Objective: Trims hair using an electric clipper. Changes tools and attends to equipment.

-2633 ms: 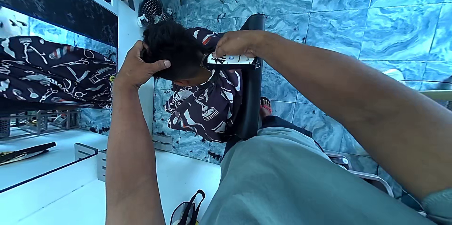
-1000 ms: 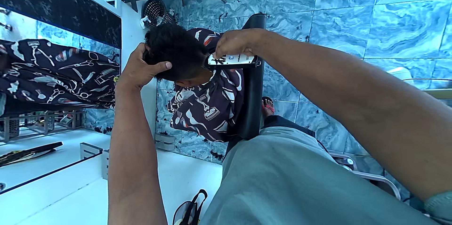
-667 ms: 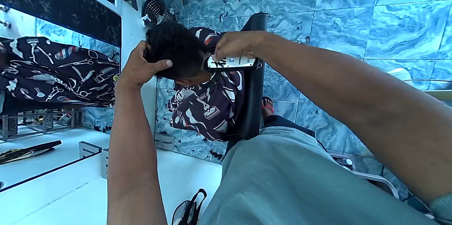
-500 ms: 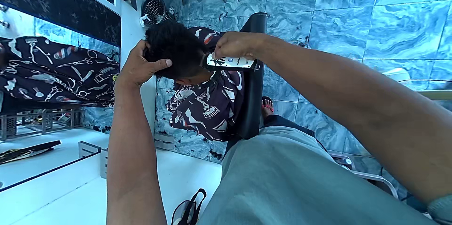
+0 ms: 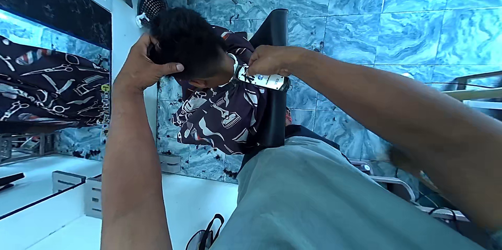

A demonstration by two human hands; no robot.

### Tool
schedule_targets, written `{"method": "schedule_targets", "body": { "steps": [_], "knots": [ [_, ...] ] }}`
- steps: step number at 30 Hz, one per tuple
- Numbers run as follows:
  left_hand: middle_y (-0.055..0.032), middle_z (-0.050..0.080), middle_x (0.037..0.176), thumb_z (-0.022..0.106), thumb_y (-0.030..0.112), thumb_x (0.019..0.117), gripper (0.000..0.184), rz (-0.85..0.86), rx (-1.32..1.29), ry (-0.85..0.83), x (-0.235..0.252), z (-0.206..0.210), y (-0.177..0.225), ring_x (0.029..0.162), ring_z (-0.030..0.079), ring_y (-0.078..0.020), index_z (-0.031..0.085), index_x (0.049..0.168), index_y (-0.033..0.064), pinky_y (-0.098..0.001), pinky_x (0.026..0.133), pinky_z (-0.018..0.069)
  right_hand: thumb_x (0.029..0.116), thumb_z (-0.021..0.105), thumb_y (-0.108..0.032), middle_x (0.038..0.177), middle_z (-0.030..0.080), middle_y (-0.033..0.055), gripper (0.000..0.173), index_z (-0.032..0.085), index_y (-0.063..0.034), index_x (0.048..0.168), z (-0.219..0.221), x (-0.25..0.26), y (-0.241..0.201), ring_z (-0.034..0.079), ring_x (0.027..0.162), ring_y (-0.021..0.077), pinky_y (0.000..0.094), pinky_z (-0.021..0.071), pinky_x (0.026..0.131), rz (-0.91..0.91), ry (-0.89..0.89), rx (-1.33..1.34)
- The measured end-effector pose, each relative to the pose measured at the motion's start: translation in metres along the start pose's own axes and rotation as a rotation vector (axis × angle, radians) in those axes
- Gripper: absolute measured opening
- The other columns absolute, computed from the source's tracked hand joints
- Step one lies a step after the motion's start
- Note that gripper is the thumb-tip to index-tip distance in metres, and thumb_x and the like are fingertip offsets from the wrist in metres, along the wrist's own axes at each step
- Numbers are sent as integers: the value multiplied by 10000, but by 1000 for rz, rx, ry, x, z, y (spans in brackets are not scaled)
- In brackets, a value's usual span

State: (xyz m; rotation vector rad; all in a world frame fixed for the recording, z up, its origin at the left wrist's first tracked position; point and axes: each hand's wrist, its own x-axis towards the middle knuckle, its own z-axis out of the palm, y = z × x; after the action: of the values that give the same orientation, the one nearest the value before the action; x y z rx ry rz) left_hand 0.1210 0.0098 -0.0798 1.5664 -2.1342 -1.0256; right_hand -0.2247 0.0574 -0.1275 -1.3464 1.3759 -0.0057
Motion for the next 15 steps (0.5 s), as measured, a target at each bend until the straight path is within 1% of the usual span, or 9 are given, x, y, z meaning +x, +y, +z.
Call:
{"method": "schedule_targets", "body": {
  "steps": [1, 3, 5, 7, 8, 10, 12, 13, 15],
  "knots": [
    [-102, 615, 1152, 926, 283, 681, 718, 49, 8, 19, 2, 2, -8, 1070, 614, -123, 508, 1212, 40, -337, 963, 521, 936, 682, -229, 887, 672, 145, 226, 671, -6, 968, 3, -2, -1, 660, 768, 241, 478, 554, 700, 18, 27, 16],
    [-115, 608, 1153, 916, 361, 687, 752, 116, 10, 52, 6, 4, -21, 1065, 602, -128, 499, 1216, 29, -340, 964, 504, 934, 683, -220, 896, 682, 140, 216, 674, -13, 992, 7, -6, -6, 670, 763, 229, 459, 569, 699, 48, 60, 53],
    [-87, 603, 1158, 901, 439, 693, 776, 172, 3, 61, 10, 6, -30, 1072, 597, -91, 481, 1219, 51, -299, 967, 498, 942, 682, -209, 877, 685, 133, 204, 675, -11, 992, 12, -9, -10, 669, 734, 214, 432, 569, 677, 45, 88, 106],
    [-70, 604, 1158, 897, 460, 704, 782, 204, -15, 53, 14, 8, -34, 1068, 601, -69, 471, 1226, 62, -275, 964, 505, 960, 672, -201, 855, 699, 137, 204, 668, 0, 990, 17, -12, -11, 693, 685, 213, 412, 602, 640, 33, 111, 170],
    [-65, 608, 1157, 894, 476, 707, 787, 208, -12, 50, 16, 8, -35, 1065, 606, -67, 471, 1231, 68, -276, 961, 510, 955, 674, -196, 854, 705, 144, 202, 667, 4, 984, 20, -13, -11, 705, 676, 223, 419, 616, 633, 40, 125, 192],
    [-79, 619, 1165, 885, 507, 710, 805, 200, 15, 39, 18, 6, -34, 1069, 619, -85, 479, 1247, 65, -300, 966, 517, 942, 689, -195, 854, 705, 147, 208, 669, 8, 979, 24, -14, -12, 702, 679, 231, 427, 612, 641, 44, 150, 217],
    [-88, 619, 1162, 874, 530, 713, 809, 189, 37, 27, 21, 4, -32, 1064, 618, -97, 484, 1247, 66, -315, 961, 515, 953, 688, -197, 858, 705, 147, 214, 670, 10, 1003, 27, -16, -10, 702, 681, 222, 412, 616, 644, 4, 166, 238],
    [-91, 620, 1158, 874, 530, 715, 807, 180, 43, 21, 22, 3, -31, 1060, 620, -101, 486, 1249, 66, -321, 959, 516, 958, 690, -199, 863, 706, 144, 215, 673, 8, 1015, 29, -17, -9, 700, 694, 215, 402, 612, 654, -16, 174, 245],
    [-89, 622, 1160, 879, 516, 717, 801, 161, 42, 11, 24, 2, -28, 1064, 625, -98, 486, 1256, 71, -325, 962, 521, 938, 709, -193, 862, 708, 140, 213, 684, 4, 1013, 36, -18, -9, 697, 715, 212, 405, 601, 669, -13, 201, 245]
  ]
}}
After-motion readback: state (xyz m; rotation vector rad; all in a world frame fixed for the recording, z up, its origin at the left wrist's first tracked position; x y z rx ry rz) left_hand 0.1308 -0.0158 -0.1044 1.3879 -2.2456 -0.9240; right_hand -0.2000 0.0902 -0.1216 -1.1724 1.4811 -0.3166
